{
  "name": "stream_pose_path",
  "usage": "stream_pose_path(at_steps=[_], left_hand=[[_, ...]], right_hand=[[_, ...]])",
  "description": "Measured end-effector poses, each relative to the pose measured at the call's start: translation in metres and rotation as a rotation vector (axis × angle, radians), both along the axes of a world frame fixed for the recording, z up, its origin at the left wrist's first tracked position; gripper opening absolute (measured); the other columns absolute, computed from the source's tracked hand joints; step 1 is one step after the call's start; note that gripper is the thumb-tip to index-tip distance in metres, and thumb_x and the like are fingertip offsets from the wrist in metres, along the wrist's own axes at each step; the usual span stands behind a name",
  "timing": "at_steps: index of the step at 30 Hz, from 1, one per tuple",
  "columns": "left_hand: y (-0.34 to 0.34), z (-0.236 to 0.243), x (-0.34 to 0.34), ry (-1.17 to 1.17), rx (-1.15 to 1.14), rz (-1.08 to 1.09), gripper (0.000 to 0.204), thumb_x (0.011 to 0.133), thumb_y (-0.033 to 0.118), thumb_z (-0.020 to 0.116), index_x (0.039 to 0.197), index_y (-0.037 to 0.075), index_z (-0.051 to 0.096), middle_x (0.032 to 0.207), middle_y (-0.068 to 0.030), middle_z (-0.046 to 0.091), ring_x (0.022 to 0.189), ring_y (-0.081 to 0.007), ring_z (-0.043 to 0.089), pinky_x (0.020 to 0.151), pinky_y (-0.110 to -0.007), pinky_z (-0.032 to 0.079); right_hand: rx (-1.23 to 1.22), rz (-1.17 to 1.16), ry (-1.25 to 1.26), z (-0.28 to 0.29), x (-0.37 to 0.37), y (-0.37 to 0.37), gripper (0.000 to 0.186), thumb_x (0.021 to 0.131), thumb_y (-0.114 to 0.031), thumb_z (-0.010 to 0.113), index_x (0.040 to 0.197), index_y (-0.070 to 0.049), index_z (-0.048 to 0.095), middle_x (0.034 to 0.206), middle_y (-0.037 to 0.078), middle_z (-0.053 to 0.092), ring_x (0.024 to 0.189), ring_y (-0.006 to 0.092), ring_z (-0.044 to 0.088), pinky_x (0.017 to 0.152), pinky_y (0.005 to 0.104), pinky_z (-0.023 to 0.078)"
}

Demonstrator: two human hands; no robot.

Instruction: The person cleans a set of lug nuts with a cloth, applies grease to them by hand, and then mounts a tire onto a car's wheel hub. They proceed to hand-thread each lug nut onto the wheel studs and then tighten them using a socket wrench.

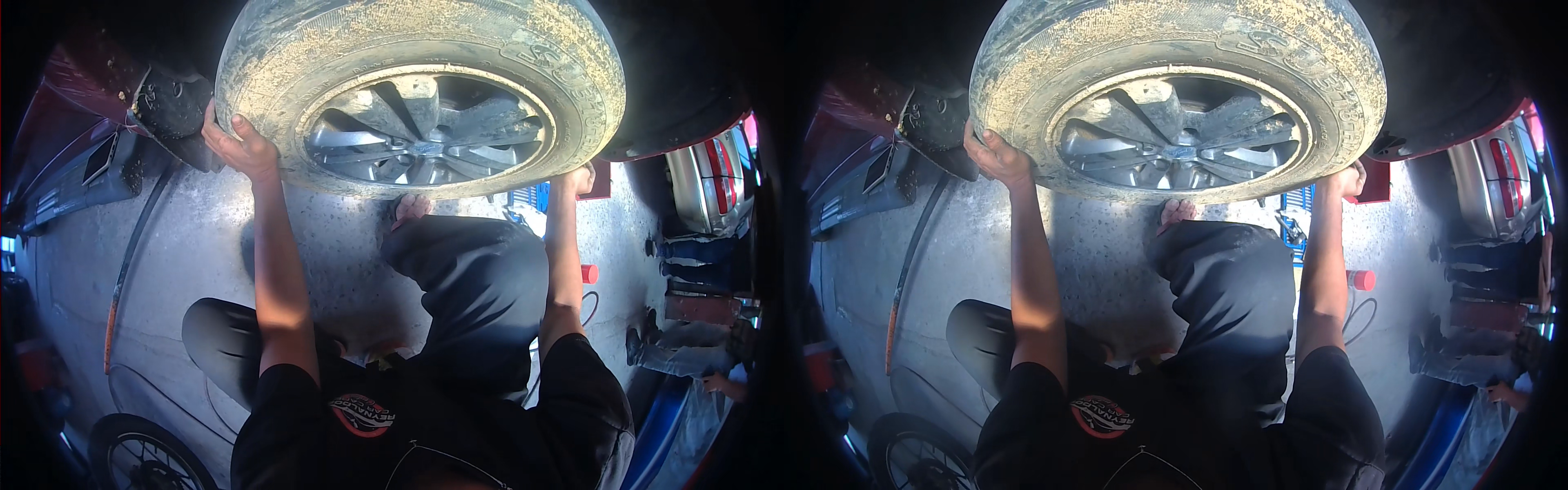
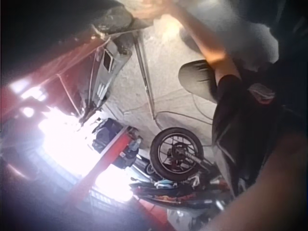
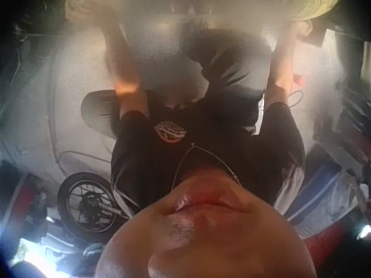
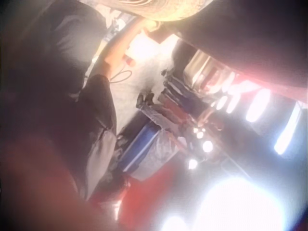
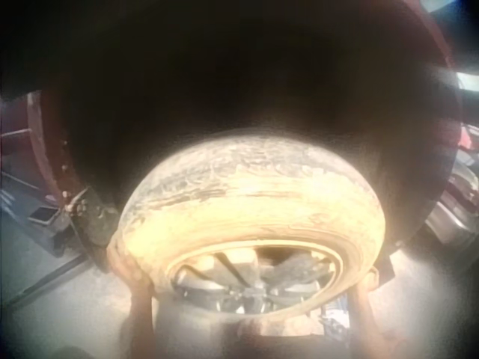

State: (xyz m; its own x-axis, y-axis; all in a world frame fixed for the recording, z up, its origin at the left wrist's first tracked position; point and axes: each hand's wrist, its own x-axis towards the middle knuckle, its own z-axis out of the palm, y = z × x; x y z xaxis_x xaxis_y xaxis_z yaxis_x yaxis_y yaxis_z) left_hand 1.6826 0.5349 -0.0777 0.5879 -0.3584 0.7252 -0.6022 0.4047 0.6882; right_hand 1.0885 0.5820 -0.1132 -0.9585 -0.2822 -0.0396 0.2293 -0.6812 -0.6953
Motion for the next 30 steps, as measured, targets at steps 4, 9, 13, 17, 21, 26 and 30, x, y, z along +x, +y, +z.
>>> stream_pose_path(at_steps=[4,9,13,17,21,26,30], left_hand=[[0.012,0.029,-0.029,-0.046,-0.069,0.098,0.064,0.095,0.048,0.041,0.133,-0.003,0.048,0.126,-0.0176,0.054,0.123,-0.0343,0.046,0.105,-0.048,0.031],[0.016,0.043,-0.031,-0.063,-0.128,-0.047,0.065,0.093,0.047,0.044,0.135,-0.003,0.047,0.132,-0.0170,0.050,0.126,-0.0317,0.043,0.107,-0.049,0.028],[0.004,0.029,-0.030,-0.205,-0.157,0.060,0.111,0.069,0.084,0.059,0.138,-0.001,0.044,0.132,-0.0192,0.047,0.126,-0.0322,0.043,0.105,-0.053,0.029],[0.008,0.030,-0.029,-0.201,-0.064,0.085,0.121,0.059,0.086,0.068,0.139,0.000,0.042,0.133,-0.0199,0.046,0.128,-0.0331,0.040,0.104,-0.056,0.029],[0.018,0.042,-0.033,-0.267,-0.043,0.058,0.109,0.065,0.073,0.074,0.140,0.001,0.042,0.137,-0.0226,0.043,0.131,-0.0346,0.038,0.106,-0.058,0.027],[0.024,0.051,-0.039,-0.421,-0.145,0.009,0.090,0.075,0.054,0.073,0.143,0.004,0.041,0.147,-0.0254,0.035,0.136,-0.0391,0.031,0.109,-0.059,0.023],[0.019,0.065,-0.053,-0.624,-0.286,-0.128,0.082,0.078,0.050,0.071,0.145,0.011,0.042,0.152,-0.0268,0.029,0.141,-0.0425,0.023,0.111,-0.063,0.017]], right_hand=[[0.038,-0.046,0.023,0.001,0.005,0.001,0.038,0.079,-0.024,0.042,0.093,0.004,0.063,0.104,0.027,0.065,0.093,0.0393,0.065,0.086,0.0506,0.054],[0.116,-0.079,0.056,-0.001,0.017,0.006,0.038,0.079,-0.024,0.042,0.093,0.004,0.063,0.103,0.026,0.065,0.093,0.0391,0.065,0.086,0.0501,0.054],[0.053,0.055,0.102,-0.012,-0.011,0.014,0.036,0.078,-0.025,0.043,0.092,0.003,0.063,0.102,0.024,0.065,0.092,0.0382,0.065,0.087,0.0498,0.054],[-0.004,0.049,-0.026,-0.009,-0.002,0.012,0.044,0.076,-0.027,0.043,0.101,0.004,0.062,0.108,0.024,0.064,0.101,0.0384,0.063,0.092,0.0489,0.050],[-0.158,0.135,-0.049,-0.009,0.000,0.013,0.048,0.076,-0.029,0.043,0.104,0.006,0.060,0.113,0.025,0.062,0.108,0.0381,0.060,0.096,0.0481,0.047],[-0.272,0.271,-0.066,-0.015,-0.001,0.017,0.049,0.076,-0.031,0.043,0.105,0.005,0.059,0.114,0.025,0.062,0.110,0.0376,0.059,0.098,0.0484,0.046],[-0.410,0.390,-0.092,-0.015,0.002,0.018,0.050,0.076,-0.032,0.044,0.106,0.005,0.059,0.115,0.025,0.061,0.112,0.0373,0.058,0.099,0.0486,0.045]])
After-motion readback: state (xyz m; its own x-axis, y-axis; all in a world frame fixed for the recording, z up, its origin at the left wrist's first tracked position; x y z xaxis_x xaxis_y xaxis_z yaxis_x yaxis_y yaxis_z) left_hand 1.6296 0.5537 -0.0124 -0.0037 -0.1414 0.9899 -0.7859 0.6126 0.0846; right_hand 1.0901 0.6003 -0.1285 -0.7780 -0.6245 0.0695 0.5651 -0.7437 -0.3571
